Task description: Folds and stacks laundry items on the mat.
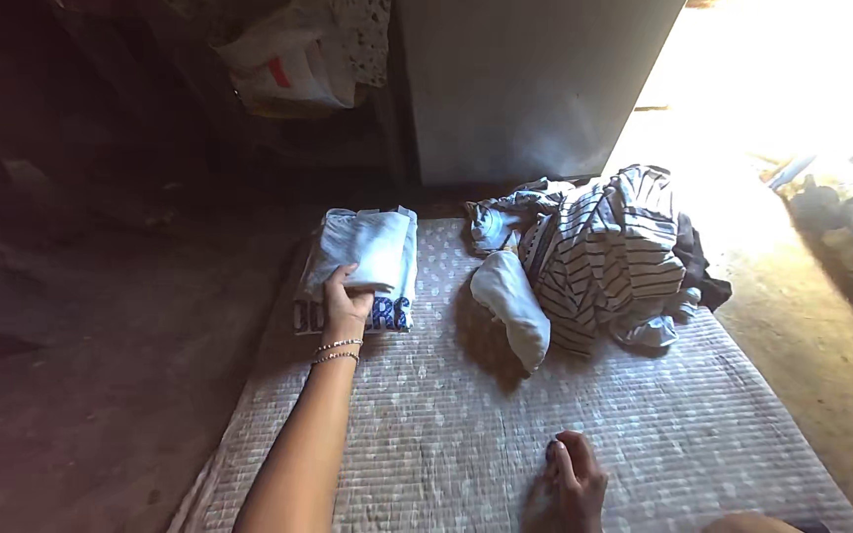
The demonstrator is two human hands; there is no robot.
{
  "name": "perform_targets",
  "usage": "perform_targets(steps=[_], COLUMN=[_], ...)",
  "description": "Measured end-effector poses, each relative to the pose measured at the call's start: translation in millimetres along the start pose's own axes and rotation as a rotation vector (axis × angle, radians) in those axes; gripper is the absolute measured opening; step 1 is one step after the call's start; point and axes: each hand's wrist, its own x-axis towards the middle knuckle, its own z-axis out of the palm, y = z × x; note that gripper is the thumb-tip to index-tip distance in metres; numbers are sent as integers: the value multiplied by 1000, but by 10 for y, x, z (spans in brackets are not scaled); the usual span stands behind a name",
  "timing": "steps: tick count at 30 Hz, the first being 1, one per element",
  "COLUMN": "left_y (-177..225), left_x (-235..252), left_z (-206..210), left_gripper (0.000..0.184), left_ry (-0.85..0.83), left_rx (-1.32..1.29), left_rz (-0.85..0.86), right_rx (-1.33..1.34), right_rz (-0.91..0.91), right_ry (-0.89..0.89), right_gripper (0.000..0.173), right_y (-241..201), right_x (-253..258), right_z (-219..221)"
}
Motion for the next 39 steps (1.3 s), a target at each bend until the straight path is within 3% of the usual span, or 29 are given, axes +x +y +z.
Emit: perform_targets(steps=[3, 5, 11, 17, 21, 24, 27, 30, 33, 36, 39], left_y=[287, 563, 1462, 1770, 1398, 724, 66, -60, 86, 307, 179], left_x=[-18, 19, -347, -181, -84, -129, -57, -86, -128, -409, -1044], left_z=[246, 550, 1253, 1432, 1109, 525, -112, -68, 74, 145, 381], left_gripper=[22, 15, 30, 31, 29, 35, 51, 48, 39, 62, 65], left_ry=[-67, -20, -11, -142, -187, 13, 146, 180, 156, 266, 124], left_rx=[-6, -81, -13, -2, -93, 35, 136, 27, -36, 232, 536], left_rz=[35, 37, 20, 116, 226, 22, -153, -128, -97, -152, -45], right_rx=[-4, 7, -20, -49, -24, -79, -110, -102, -85, -130, -169], right_rz=[1, 3, -6, 5, -50, -16, -28, -38, -25, -41, -47], right_ry=[0, 3, 11, 13, 11, 12, 8, 13, 14, 19, 23], right_gripper=[24, 23, 23, 22, 22, 24, 25, 23, 20, 22, 22], right_y=[-29, -40, -14, -37, 156, 24, 38, 43, -3, 26, 1], right_x=[-9, -7, -15, -23, -13, -9, -1, 2, -11, -12, -26], right_z=[14, 17, 35, 17, 10, 8, -8, 4, 22, 9, 47])
